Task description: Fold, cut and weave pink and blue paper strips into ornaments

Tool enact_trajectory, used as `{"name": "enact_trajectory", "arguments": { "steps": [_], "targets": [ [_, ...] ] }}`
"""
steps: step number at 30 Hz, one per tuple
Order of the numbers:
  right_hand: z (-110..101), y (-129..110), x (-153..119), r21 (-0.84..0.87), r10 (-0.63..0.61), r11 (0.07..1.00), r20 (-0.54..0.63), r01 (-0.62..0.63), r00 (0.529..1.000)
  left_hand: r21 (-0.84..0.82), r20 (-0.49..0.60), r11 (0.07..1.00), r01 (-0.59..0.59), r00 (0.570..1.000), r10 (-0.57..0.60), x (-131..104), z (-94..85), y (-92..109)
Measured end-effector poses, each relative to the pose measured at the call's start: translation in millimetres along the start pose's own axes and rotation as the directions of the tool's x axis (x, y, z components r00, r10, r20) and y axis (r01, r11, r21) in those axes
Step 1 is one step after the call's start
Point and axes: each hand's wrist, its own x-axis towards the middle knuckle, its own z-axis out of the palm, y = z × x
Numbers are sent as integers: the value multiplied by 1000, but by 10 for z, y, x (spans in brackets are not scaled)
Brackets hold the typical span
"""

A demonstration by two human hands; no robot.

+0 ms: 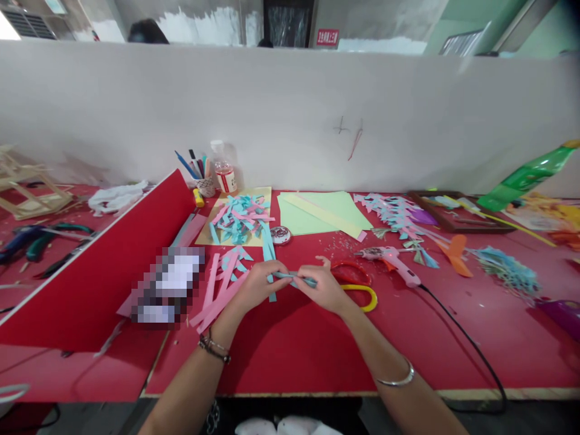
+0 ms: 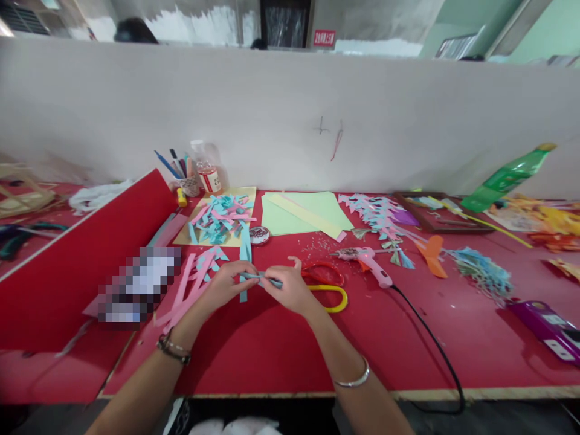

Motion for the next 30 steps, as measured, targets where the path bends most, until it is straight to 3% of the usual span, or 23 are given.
{"name": "enact_trajectory", "arguments": {
  "steps": [8,18,23,26,30],
  "targets": [
    [8,62,16,120,29,992,-20,-27,999,-97,-102,991,96,989,-106,16,-17,0],
    [27,26,21,188,99,977,20,-101,995,-280,-73,943,179,976,-206,10,28,-30],
    [64,16,14,269,137,955,-22,-126,990,-354,-33,914,199,974,-225,7,36,-56],
    [73,10,10,438,149,887,29,-147,988,-391,-34,898,200,972,-232,9,29,-36],
    [56,0,5,403,104,906,92,-132,990,-448,-36,868,212,966,-254,25,4,8]
  ]
}}
